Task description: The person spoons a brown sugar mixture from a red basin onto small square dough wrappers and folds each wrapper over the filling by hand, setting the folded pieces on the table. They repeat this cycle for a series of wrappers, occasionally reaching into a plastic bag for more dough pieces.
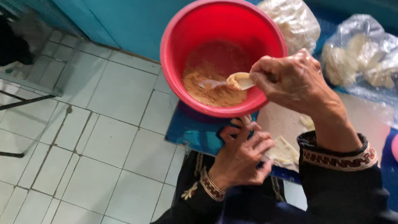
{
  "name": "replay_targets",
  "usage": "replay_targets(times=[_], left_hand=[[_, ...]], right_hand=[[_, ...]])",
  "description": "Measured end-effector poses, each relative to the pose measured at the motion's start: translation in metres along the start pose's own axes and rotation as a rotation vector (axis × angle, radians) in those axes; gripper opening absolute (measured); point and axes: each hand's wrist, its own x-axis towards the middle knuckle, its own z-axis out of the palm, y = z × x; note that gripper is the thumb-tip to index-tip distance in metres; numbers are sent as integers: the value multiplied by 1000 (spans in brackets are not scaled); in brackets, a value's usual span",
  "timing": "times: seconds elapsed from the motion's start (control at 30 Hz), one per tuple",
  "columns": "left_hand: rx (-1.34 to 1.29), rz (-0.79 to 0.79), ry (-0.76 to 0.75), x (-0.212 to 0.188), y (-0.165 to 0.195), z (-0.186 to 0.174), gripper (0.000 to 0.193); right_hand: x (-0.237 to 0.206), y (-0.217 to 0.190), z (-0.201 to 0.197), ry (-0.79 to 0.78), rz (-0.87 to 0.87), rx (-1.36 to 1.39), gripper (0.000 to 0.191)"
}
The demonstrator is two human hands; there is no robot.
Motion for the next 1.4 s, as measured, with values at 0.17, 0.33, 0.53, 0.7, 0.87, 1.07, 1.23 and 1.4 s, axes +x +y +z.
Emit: replay_targets(times=[0.17, 0.33, 0.53, 0.7, 0.87, 1.07, 1.23, 1.4], left_hand=[[40, -1, 7, -1, -5, 5, 44], [93, 4, 32, -4, -4, 7, 42], [165, -1, 56, -3, -5, 8, 36], [139, -25, 38, -4, -8, 7, 31], [138, -29, 55, -5, -10, 9, 31], [141, -25, 60, -5, -11, 9, 30], [135, -26, 65, -5, -11, 9, 29], [119, -29, 58, -6, -11, 9, 29]], right_hand=[[-62, 28, -9, 38, 85, 59, 10], [-133, 44, -3, -14, 152, 131, 10], [-184, 36, 18, 47, 206, 100, 9], [-198, 27, 28, 119, 168, -26, 11], [-203, 18, 34, 175, 104, -152, 14], [-205, 9, 36, 247, 62, -260, 14], [-208, 12, 41, 255, 107, -206, 13], [-210, 19, 44, 199, 244, -34, 10]])
